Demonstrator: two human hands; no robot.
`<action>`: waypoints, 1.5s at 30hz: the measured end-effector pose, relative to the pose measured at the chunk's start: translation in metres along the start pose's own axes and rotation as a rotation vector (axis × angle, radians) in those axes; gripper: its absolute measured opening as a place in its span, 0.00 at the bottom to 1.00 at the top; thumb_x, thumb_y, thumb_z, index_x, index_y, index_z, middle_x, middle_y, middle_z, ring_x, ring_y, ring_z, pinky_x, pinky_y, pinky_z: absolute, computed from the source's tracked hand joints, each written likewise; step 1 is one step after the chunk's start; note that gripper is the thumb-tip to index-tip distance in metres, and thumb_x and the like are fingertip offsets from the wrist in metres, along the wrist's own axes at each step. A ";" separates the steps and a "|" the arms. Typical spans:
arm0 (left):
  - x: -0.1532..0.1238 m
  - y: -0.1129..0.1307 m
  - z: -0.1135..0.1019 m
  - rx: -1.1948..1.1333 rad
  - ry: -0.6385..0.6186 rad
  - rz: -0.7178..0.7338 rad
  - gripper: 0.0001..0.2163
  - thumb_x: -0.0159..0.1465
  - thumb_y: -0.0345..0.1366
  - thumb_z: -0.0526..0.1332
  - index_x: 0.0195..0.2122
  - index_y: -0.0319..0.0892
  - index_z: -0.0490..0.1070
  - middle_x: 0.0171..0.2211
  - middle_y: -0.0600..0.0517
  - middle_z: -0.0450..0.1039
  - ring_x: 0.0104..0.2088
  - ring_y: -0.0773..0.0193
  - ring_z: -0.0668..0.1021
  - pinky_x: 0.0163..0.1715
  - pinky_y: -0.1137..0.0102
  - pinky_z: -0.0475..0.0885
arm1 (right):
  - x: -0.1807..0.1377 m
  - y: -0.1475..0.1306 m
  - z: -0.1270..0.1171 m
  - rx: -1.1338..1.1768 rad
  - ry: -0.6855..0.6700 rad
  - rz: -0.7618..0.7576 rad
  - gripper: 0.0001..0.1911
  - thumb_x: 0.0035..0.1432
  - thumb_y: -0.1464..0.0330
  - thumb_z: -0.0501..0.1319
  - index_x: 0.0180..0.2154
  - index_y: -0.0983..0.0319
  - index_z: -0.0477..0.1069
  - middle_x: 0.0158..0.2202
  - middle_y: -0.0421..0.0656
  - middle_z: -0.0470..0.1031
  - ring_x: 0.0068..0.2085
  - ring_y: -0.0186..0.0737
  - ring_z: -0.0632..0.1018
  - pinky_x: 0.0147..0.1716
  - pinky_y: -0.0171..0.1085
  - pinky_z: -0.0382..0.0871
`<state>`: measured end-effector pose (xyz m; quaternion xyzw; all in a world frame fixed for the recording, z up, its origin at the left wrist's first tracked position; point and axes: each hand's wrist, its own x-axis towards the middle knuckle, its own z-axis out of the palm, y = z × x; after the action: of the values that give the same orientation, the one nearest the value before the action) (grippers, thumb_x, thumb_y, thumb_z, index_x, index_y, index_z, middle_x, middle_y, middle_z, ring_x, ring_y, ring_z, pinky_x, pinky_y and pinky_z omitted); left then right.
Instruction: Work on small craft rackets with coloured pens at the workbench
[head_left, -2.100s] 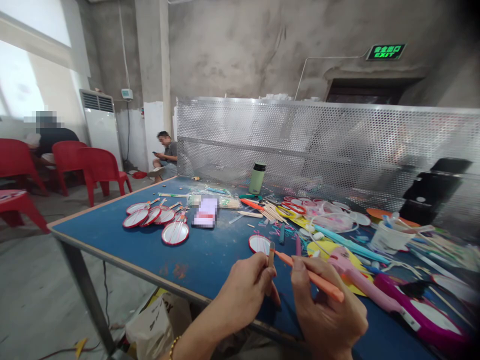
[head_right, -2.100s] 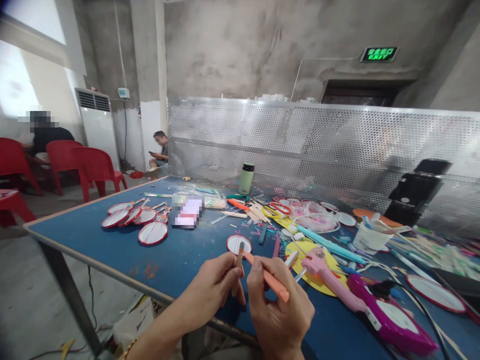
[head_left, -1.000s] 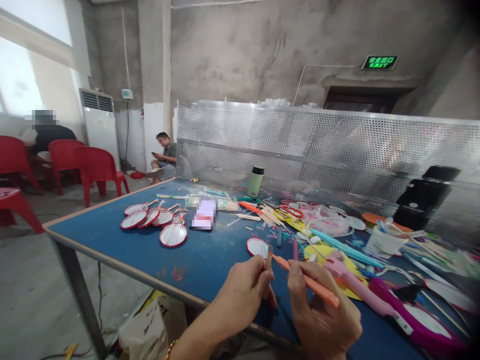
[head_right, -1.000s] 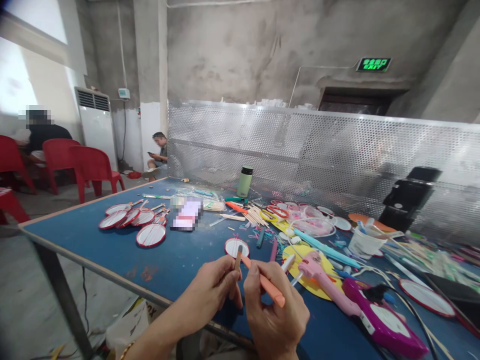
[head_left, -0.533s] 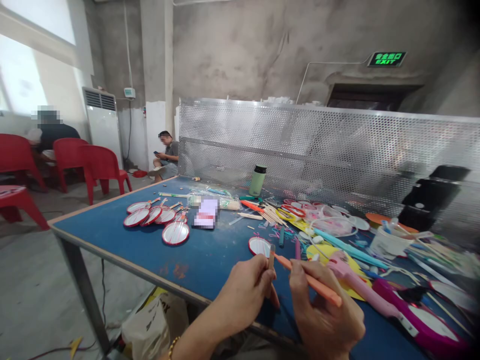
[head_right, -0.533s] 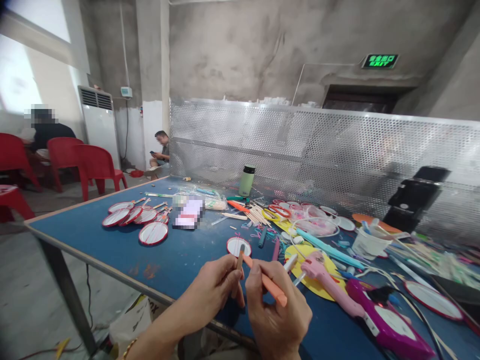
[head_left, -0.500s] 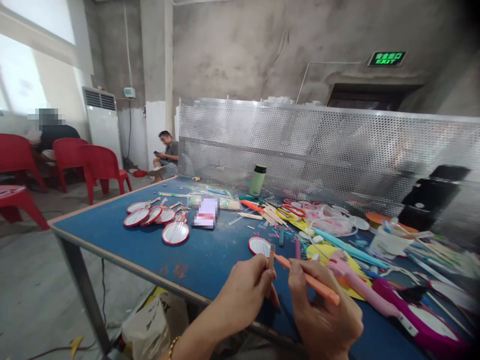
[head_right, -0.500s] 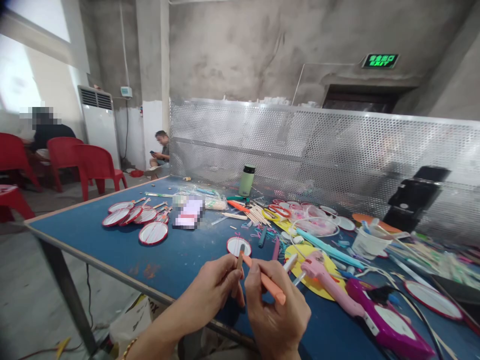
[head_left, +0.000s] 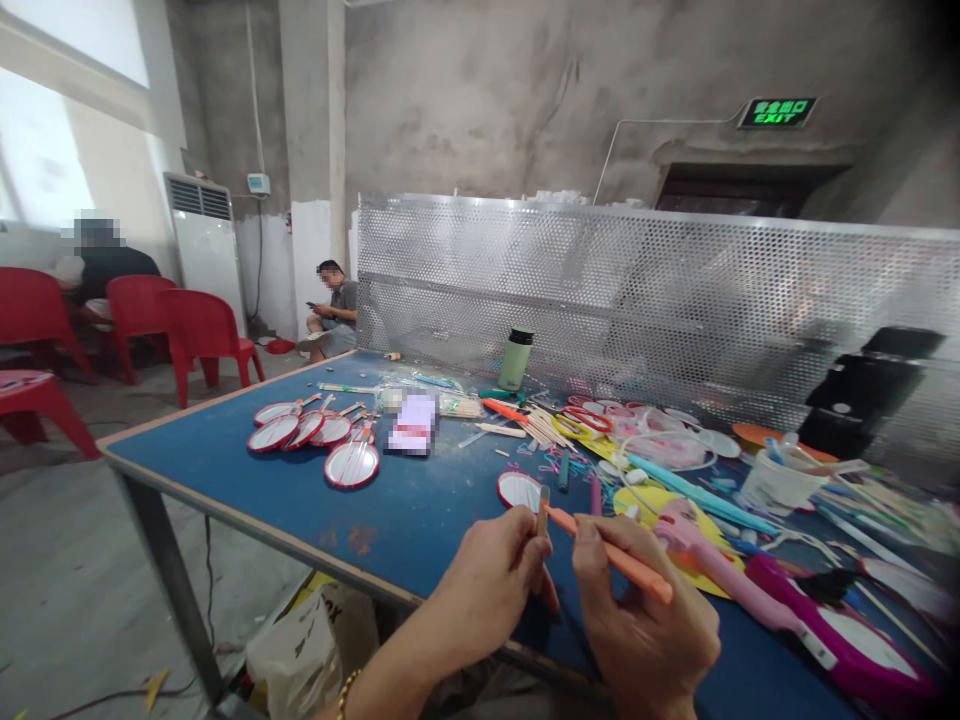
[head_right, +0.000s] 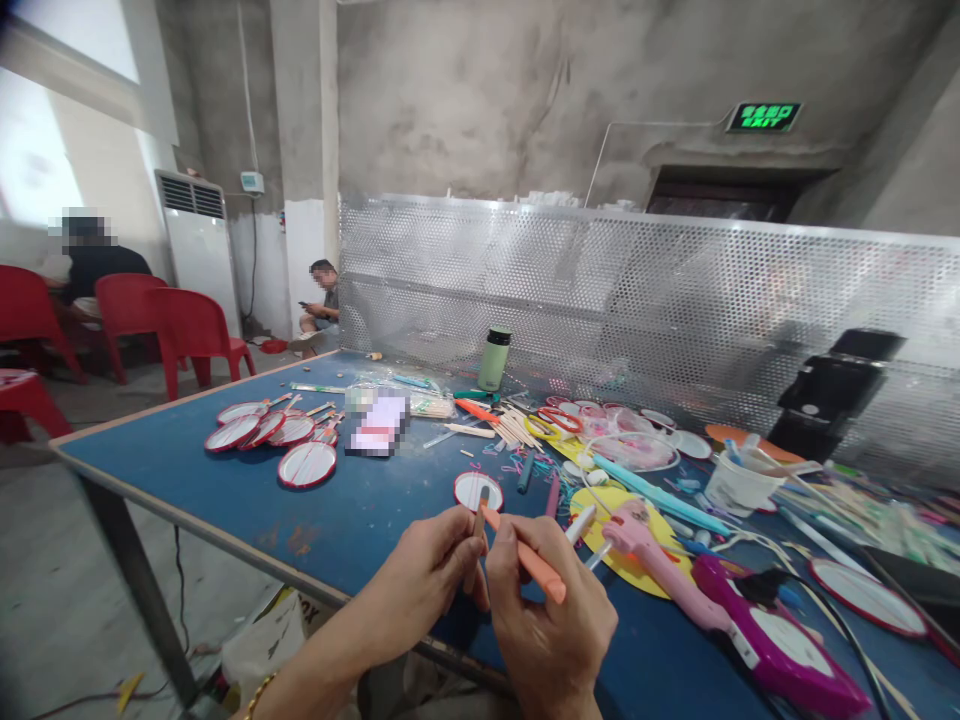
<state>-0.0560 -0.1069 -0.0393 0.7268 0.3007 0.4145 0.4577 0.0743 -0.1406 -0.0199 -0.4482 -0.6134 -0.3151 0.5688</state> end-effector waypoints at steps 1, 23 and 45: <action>0.000 0.000 0.000 0.001 -0.003 -0.001 0.11 0.71 0.40 0.51 0.34 0.43 0.66 0.25 0.54 0.76 0.26 0.67 0.75 0.31 0.74 0.65 | 0.000 -0.001 0.000 0.000 0.008 0.006 0.09 0.64 0.69 0.59 0.29 0.59 0.72 0.23 0.35 0.77 0.21 0.29 0.76 0.24 0.27 0.68; -0.001 0.002 0.000 -0.036 -0.002 -0.021 0.12 0.71 0.42 0.51 0.33 0.42 0.65 0.24 0.54 0.74 0.24 0.69 0.71 0.30 0.74 0.64 | -0.004 0.005 -0.001 -0.013 -0.025 -0.012 0.08 0.64 0.69 0.60 0.31 0.59 0.73 0.24 0.36 0.78 0.22 0.30 0.77 0.24 0.28 0.69; -0.001 0.004 0.000 -0.042 -0.010 -0.009 0.11 0.71 0.41 0.51 0.33 0.42 0.65 0.24 0.54 0.73 0.24 0.69 0.70 0.29 0.74 0.63 | -0.003 0.005 -0.001 -0.013 -0.007 0.014 0.09 0.64 0.68 0.60 0.30 0.59 0.74 0.25 0.36 0.78 0.23 0.31 0.78 0.24 0.28 0.70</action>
<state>-0.0559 -0.1091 -0.0362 0.7177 0.2927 0.4151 0.4763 0.0787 -0.1403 -0.0237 -0.4573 -0.6100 -0.3138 0.5660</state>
